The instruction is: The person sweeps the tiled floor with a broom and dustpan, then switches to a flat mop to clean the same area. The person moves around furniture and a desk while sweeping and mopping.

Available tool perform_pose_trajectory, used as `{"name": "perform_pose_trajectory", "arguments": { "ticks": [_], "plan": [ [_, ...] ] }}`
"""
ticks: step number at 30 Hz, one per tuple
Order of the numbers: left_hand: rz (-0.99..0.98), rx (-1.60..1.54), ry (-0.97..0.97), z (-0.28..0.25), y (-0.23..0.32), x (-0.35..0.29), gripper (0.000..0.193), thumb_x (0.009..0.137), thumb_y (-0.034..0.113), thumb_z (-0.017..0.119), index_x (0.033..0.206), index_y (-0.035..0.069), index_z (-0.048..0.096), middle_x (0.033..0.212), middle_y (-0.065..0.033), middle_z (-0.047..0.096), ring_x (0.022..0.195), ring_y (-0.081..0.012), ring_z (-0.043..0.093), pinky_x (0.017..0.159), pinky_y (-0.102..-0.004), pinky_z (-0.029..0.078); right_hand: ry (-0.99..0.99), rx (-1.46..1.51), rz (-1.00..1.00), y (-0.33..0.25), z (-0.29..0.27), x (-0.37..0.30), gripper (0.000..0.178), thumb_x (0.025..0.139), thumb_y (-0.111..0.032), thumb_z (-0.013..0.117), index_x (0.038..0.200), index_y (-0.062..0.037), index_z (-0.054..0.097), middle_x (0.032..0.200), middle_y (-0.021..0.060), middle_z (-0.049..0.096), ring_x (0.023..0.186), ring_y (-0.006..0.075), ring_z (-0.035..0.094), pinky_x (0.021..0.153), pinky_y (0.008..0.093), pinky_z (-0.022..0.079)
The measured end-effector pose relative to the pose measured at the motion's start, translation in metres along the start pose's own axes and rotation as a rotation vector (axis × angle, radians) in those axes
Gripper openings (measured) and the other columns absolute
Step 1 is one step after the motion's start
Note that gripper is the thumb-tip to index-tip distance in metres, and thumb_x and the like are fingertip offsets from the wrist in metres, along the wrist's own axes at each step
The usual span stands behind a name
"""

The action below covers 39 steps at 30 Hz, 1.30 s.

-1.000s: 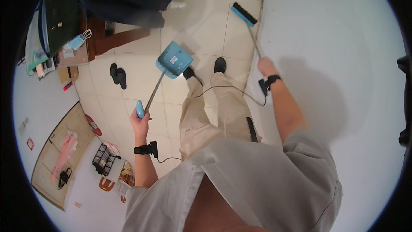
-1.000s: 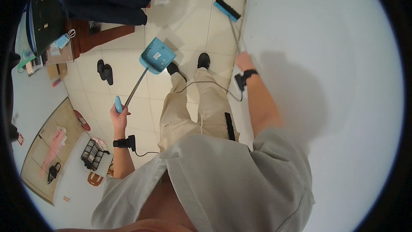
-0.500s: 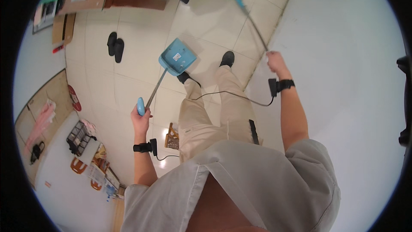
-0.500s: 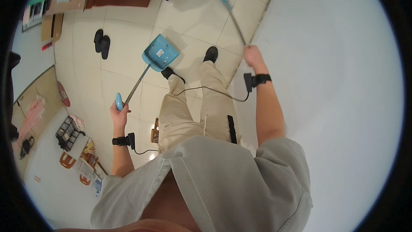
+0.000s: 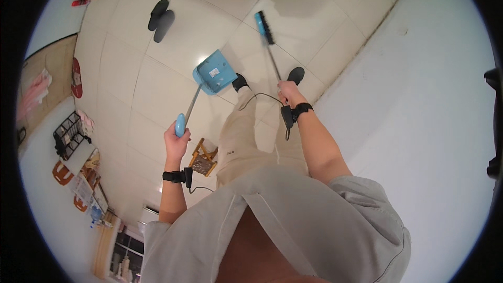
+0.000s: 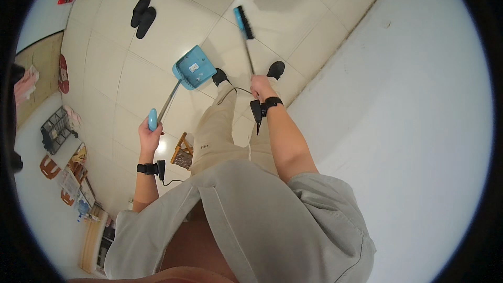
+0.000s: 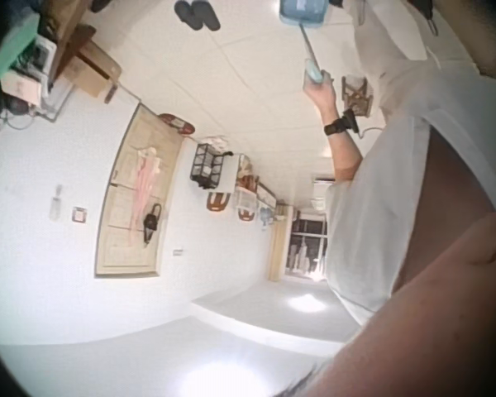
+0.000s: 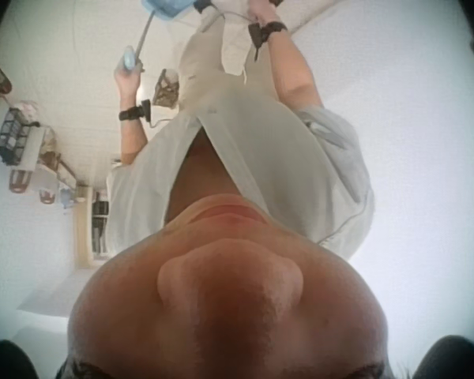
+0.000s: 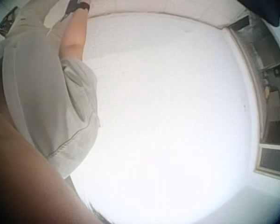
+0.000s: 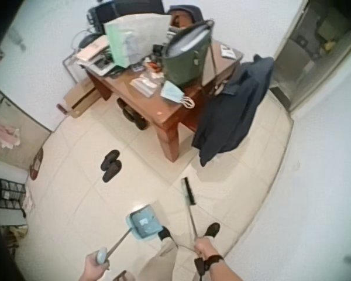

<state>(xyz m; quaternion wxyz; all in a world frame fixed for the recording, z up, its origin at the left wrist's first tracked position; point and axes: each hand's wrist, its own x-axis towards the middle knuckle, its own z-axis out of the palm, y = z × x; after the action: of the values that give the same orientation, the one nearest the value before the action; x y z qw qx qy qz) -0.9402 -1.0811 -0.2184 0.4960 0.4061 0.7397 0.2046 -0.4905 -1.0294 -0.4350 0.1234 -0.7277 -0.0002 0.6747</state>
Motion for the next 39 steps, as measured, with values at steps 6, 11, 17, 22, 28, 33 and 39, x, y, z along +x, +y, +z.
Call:
{"name": "perform_pose_trajectory", "arguments": {
  "ticks": [6, 11, 17, 22, 28, 33, 39],
  "plan": [
    [-0.047, -0.007, 0.05, -0.019, -0.064, -0.002, 0.014, 0.093, 0.003, 0.07, 0.105, -0.004, 0.068, 0.076, -0.0013, 0.063, 0.066, -0.0103, 0.063, 0.062, -0.0297, 0.055, 0.053, -0.259, -0.212, -0.028, -0.012, -0.025, 0.024, 0.104, -0.022, 0.062, 0.102, -0.0011, 0.074, 0.069, 0.0131, 0.065, 0.046, 0.0229, 0.053, 0.044, 0.0382, 0.04],
    [-0.057, -0.058, 0.152, -0.021, -0.118, -0.009, 0.014, 0.094, 0.005, 0.071, 0.104, -0.003, 0.066, 0.079, -0.0013, 0.061, 0.067, -0.011, 0.062, 0.064, -0.0304, 0.056, 0.26, -1.033, -0.54, -0.1, -0.029, 0.044, 0.036, 0.103, -0.024, 0.057, 0.099, 0.0069, 0.075, 0.085, 0.0258, 0.076, 0.064, 0.0405, 0.074, 0.066, 0.049, 0.061],
    [-0.15, -0.11, 0.296, -0.012, -0.159, -0.025, 0.009, 0.097, 0.003, 0.069, 0.101, -0.002, 0.064, 0.079, -0.0014, 0.062, 0.067, -0.0109, 0.063, 0.063, -0.0294, 0.057, 0.186, -0.877, -0.381, -0.071, 0.076, 0.101, 0.036, 0.099, -0.021, 0.057, 0.095, 0.011, 0.073, 0.091, 0.0332, 0.077, 0.082, 0.0422, 0.08, 0.08, 0.0495, 0.065],
    [-0.17, -0.177, 0.413, -0.008, -0.172, -0.034, 0.007, 0.098, 0.002, 0.067, 0.098, -0.002, 0.062, 0.08, -0.0029, 0.063, 0.067, -0.0112, 0.063, 0.063, -0.0291, 0.058, 0.103, -1.012, -0.325, -0.02, 0.116, 0.076, 0.04, 0.105, -0.025, 0.054, 0.115, 0.0094, 0.071, 0.123, 0.0374, 0.072, 0.122, 0.0484, 0.069, 0.102, 0.0503, 0.059],
    [-0.158, -0.215, 0.509, -0.015, -0.214, -0.023, 0.009, 0.097, 0.003, 0.068, 0.101, -0.002, 0.062, 0.08, -0.0028, 0.063, 0.067, -0.0113, 0.063, 0.063, -0.0295, 0.058, 0.045, -0.828, -0.433, -0.076, 0.022, 0.044, 0.035, 0.106, -0.036, 0.063, 0.117, -0.0036, 0.072, 0.059, 0.0036, 0.051, 0.043, 0.0166, 0.045, 0.039, 0.036, 0.034],
    [-0.15, -0.274, 0.51, -0.023, -0.251, -0.005, 0.012, 0.098, 0.006, 0.071, 0.099, -0.001, 0.061, 0.08, -0.0016, 0.06, 0.066, -0.0126, 0.063, 0.063, -0.0316, 0.061, 0.287, -0.827, -0.404, -0.1, -0.052, 0.048, 0.038, 0.109, -0.034, 0.057, 0.103, 0.0015, 0.071, 0.062, 0.0079, 0.059, 0.044, 0.0228, 0.053, 0.042, 0.0394, 0.042],
    [-0.133, -0.264, 0.425, -0.04, -0.302, 0.063, 0.026, 0.098, 0.008, 0.071, 0.121, -0.003, 0.071, 0.084, -0.0029, 0.065, 0.07, -0.0122, 0.065, 0.063, -0.0312, 0.061, 0.123, -1.291, -0.754, -0.053, 0.013, 0.147, 0.039, 0.108, -0.029, 0.052, 0.095, 0.004, 0.068, 0.067, 0.0183, 0.065, 0.049, 0.0316, 0.062, 0.05, 0.0482, 0.051]
  ]
}}
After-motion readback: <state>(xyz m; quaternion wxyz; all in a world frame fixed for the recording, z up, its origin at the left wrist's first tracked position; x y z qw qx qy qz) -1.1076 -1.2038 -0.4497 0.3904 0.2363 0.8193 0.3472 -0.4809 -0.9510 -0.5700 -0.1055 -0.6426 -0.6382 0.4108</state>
